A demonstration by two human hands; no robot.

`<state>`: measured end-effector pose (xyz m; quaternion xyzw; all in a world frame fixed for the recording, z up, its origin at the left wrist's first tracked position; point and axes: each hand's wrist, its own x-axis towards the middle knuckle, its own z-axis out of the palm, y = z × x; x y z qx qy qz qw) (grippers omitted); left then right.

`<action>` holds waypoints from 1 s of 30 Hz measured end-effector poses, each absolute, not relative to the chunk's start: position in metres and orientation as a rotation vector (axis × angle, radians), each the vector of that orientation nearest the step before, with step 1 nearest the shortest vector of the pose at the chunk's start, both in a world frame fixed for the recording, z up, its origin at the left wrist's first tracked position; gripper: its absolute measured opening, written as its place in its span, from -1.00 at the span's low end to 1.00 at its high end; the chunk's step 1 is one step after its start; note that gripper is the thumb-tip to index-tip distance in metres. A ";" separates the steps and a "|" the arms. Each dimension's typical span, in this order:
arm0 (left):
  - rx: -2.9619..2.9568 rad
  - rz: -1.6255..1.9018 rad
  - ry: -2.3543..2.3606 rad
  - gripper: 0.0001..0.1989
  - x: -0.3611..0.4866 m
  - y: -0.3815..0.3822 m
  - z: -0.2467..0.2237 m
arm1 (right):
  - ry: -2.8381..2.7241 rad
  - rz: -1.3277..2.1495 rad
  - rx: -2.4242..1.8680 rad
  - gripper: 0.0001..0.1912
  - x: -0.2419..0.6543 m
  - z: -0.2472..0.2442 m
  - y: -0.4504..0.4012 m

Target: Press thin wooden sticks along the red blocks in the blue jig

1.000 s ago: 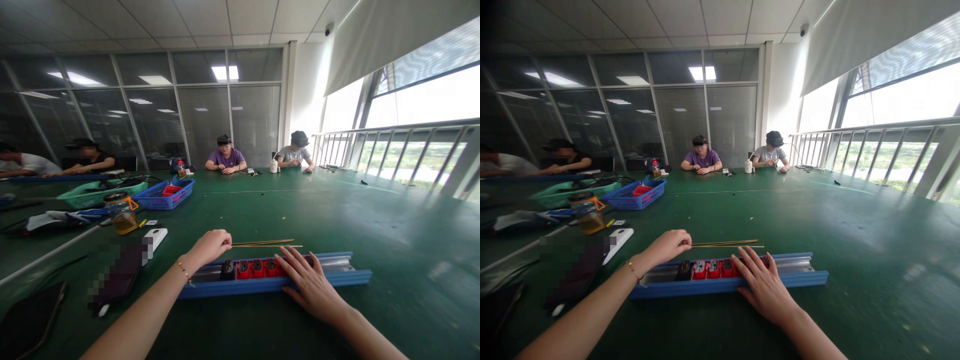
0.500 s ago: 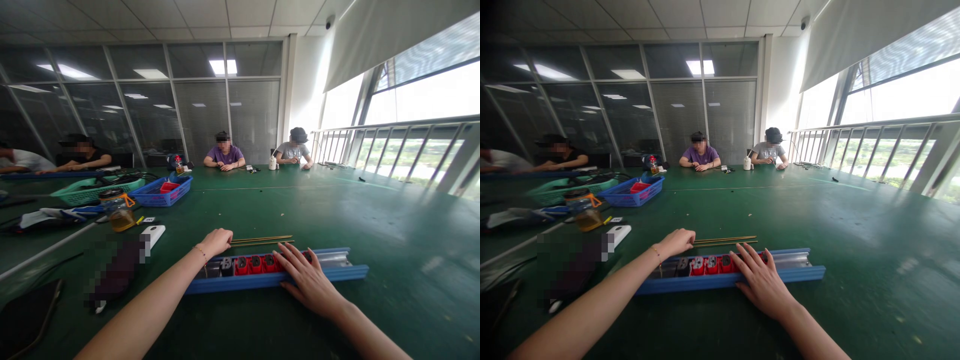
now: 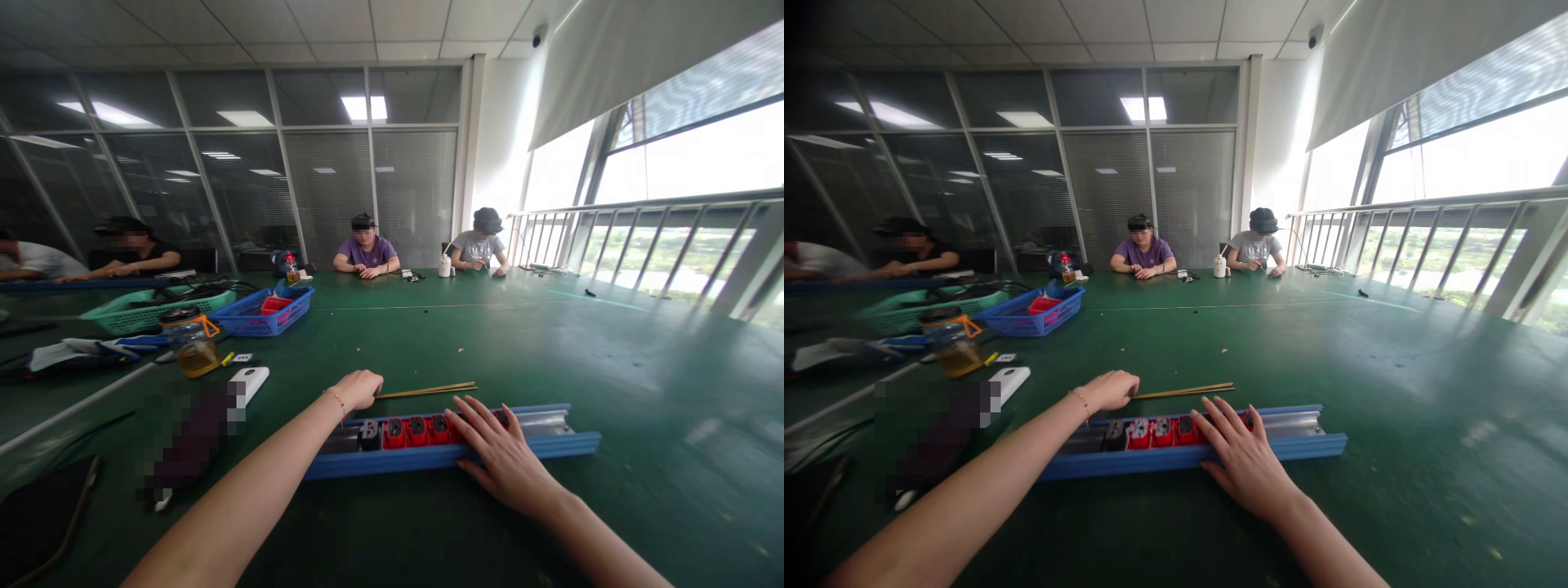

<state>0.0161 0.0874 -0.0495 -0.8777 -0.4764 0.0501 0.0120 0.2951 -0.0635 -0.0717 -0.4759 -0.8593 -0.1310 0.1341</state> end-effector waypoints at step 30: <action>-2.697 -0.455 -1.550 -0.66 0.021 0.021 -0.004 | -2.091 -0.518 -1.518 -0.49 0.312 -0.059 -0.056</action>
